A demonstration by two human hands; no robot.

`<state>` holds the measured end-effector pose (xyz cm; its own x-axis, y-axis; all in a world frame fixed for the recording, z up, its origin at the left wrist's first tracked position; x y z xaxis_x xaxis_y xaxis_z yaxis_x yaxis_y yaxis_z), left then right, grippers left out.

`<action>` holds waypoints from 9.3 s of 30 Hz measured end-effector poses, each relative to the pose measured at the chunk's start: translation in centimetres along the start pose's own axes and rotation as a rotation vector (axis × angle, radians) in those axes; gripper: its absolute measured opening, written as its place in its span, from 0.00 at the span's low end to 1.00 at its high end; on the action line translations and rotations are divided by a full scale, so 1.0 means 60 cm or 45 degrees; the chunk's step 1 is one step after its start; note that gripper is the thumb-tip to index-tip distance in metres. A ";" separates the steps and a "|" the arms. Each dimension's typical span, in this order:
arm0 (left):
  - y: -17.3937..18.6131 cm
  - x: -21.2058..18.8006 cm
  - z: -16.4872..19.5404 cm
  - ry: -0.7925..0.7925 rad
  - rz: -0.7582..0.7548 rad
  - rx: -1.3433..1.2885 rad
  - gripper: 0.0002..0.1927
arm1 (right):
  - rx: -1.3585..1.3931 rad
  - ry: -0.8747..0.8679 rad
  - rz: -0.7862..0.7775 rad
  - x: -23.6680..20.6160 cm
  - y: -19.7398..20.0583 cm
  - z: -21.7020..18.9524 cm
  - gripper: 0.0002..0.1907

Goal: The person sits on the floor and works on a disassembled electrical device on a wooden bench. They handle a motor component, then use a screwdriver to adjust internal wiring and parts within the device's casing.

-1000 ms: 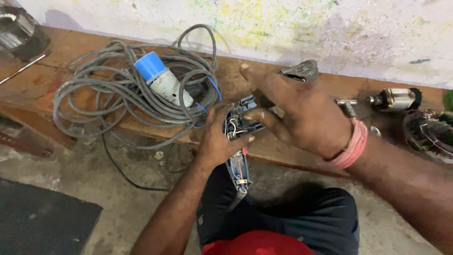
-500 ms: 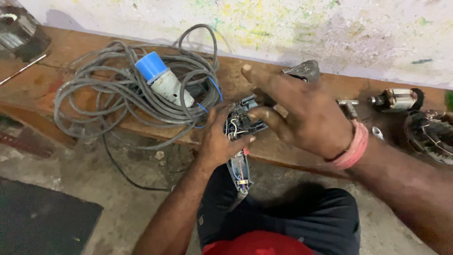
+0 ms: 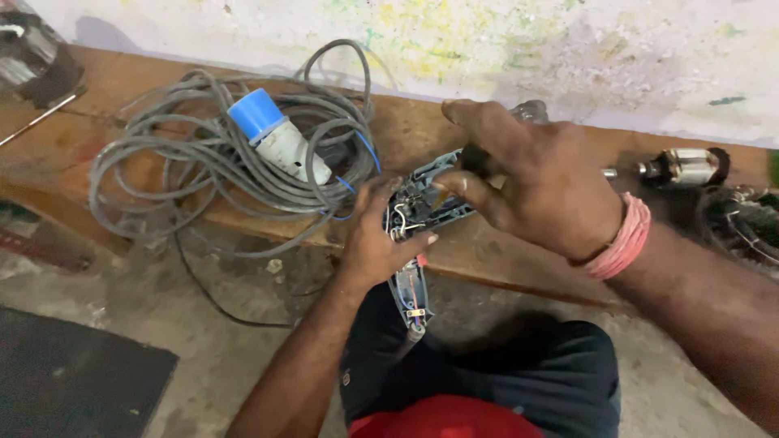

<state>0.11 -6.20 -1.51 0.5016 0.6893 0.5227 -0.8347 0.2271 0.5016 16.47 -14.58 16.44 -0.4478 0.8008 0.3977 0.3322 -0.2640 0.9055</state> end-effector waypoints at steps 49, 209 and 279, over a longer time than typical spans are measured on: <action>-0.006 -0.002 -0.004 -0.040 0.014 0.056 0.41 | 0.074 -0.172 0.220 -0.016 -0.023 0.026 0.23; -0.003 0.026 -0.017 0.126 0.032 0.051 0.27 | -0.171 -0.507 -0.587 0.046 0.032 0.076 0.16; -0.299 0.101 0.049 -0.219 -0.306 0.037 0.23 | 0.061 -0.071 0.114 -0.076 -0.121 0.062 0.34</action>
<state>18.76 -8.10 -5.32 0.7174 0.4909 0.4943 -0.6816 0.3481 0.6436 19.17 -14.31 7.48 -0.3682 0.8042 0.4667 0.4089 -0.3107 0.8580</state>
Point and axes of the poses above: each hand's wrist, its own x-axis towards the middle knuckle, its own y-axis out of the back of the hand, z = x × y, the point moved 5 cm from there along x, towards the middle knuckle, and after that the axes turned 11 degrees about -z, right-handed, at the moved point
